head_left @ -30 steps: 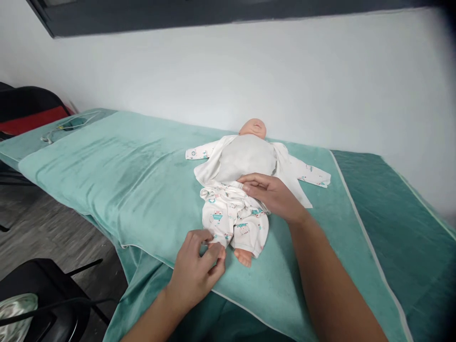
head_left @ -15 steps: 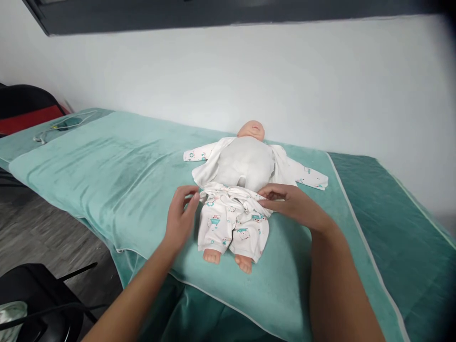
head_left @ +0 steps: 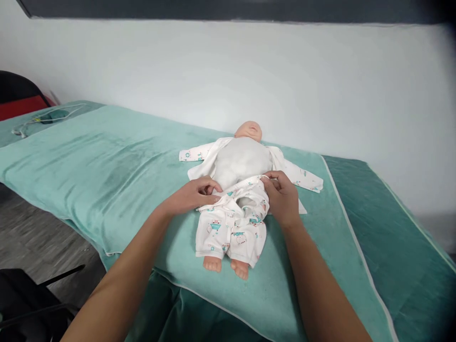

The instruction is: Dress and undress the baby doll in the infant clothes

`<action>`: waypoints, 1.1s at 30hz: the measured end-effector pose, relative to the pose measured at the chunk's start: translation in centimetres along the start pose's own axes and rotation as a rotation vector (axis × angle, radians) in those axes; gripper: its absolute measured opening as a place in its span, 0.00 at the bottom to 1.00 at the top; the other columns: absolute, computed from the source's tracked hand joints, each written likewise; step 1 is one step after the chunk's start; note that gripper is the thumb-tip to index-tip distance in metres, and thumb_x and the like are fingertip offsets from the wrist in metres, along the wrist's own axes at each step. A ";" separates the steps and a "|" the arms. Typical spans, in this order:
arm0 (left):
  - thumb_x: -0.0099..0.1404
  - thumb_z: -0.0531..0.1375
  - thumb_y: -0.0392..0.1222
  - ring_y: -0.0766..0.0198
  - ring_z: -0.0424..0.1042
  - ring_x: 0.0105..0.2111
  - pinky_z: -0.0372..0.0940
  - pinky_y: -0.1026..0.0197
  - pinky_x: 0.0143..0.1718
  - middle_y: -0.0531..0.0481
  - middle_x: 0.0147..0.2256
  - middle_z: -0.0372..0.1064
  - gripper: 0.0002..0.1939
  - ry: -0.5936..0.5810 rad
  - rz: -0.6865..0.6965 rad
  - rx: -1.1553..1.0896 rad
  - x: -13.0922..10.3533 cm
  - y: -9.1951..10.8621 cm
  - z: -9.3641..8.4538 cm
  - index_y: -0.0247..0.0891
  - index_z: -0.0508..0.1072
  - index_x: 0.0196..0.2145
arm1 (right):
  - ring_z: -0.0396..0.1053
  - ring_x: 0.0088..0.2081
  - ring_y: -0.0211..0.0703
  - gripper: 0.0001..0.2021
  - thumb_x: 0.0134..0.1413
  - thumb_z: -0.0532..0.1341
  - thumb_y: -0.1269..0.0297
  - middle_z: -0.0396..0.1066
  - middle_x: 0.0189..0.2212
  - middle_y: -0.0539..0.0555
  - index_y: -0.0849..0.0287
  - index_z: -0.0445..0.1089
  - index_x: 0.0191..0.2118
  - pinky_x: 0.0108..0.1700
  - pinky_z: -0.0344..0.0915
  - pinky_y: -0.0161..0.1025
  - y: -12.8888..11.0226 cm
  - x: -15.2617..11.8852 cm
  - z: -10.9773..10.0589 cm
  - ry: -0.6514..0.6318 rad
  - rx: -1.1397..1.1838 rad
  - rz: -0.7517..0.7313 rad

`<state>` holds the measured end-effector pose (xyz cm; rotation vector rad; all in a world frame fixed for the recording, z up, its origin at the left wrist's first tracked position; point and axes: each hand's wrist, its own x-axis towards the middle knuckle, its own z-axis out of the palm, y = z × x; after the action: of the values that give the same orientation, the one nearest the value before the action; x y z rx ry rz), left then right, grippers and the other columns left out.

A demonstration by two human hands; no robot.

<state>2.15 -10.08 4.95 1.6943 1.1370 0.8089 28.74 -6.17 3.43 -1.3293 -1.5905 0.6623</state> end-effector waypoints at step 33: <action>0.67 0.56 0.59 0.52 0.69 0.52 0.60 0.55 0.53 0.44 0.51 0.73 0.23 0.325 -0.073 -0.178 7.0 -3.5 0.2 0.40 0.74 0.48 | 0.68 0.32 0.39 0.16 0.42 0.71 0.63 0.75 0.36 0.50 0.55 0.66 0.36 0.33 0.64 0.35 1.8 1.0 -2.3 -0.455 0.308 0.234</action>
<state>3.70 -3.03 1.84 1.3989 1.2939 1.1338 31.64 -5.10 3.13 -1.1944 -1.6046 1.3747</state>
